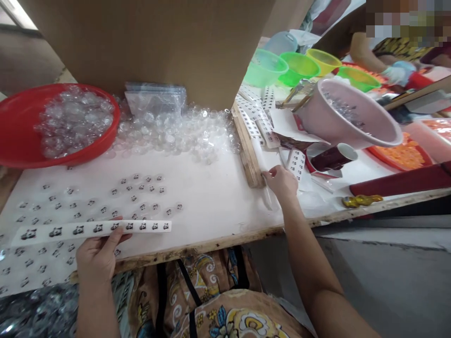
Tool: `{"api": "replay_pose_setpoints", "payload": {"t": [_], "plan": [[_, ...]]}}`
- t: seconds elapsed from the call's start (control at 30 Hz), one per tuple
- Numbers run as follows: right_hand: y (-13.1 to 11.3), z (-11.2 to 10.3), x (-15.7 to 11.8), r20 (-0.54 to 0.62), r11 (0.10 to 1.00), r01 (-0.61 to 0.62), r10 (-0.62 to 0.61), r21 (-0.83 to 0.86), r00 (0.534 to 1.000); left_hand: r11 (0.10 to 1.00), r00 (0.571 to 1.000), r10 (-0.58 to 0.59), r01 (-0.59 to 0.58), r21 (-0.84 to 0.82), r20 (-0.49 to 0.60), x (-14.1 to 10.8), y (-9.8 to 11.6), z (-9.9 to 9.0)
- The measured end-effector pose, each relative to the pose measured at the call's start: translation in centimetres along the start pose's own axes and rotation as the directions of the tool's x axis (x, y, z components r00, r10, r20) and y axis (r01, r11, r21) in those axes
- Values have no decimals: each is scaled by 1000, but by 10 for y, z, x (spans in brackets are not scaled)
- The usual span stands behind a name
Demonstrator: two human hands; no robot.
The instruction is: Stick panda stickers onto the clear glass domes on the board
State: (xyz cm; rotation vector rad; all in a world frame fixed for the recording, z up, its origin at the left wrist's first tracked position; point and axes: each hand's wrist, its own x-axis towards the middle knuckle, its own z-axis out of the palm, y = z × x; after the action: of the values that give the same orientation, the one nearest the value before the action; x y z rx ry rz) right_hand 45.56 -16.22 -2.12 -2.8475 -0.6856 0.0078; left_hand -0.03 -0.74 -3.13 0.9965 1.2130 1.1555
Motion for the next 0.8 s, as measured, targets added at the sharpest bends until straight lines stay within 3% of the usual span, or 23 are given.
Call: {"api": "replay_pose_setpoints", "payload": {"t": [0.07,0.13,0.2,0.27,0.3,0.33,0.43,0.47,0.5,0.57,0.63,0.73,0.8], "plan": [[4,-4,0,-18,999,22,-21,41,1000,1000,1000,-14,14,2,4,0,-1,-2],[-2,-11,-5,-114,988,93,-78,126,990,1000,1000,-20,19,18,10,-1,0,-2],[-22,-16,-18,-187,945,216,-172,247,967,999,1000,-21,21,42,23,-2,2,-1],[-57,-15,-43,-130,840,359,-336,406,933,998,1000,-19,18,58,21,-4,4,0],[-78,-13,-60,-50,761,419,-456,496,889,998,1000,-22,20,65,21,-5,5,1],[-99,-9,-79,30,665,461,-588,588,809,997,1000,-21,20,69,14,-6,6,1],[-158,8,-135,185,414,453,-865,790,467,998,1000,-7,7,57,-6,-8,5,0],[-173,14,-150,211,387,436,-892,812,399,999,1000,3,-3,50,-14,-8,4,-1],[-184,19,-161,235,386,424,-901,819,365,999,1000,15,-14,44,-24,-9,3,-1],[-198,28,-172,257,404,410,-894,818,367,999,998,35,-33,41,-48,-10,1,-3],[-203,33,-173,243,410,386,-878,827,412,998,996,49,-47,39,-69,-10,0,-4],[-200,36,-171,171,369,386,-872,845,459,998,994,60,-58,30,-94,-9,0,-3],[-198,36,-173,100,326,443,-882,835,460,998,993,56,-54,19,-104,-8,1,-2]]}}
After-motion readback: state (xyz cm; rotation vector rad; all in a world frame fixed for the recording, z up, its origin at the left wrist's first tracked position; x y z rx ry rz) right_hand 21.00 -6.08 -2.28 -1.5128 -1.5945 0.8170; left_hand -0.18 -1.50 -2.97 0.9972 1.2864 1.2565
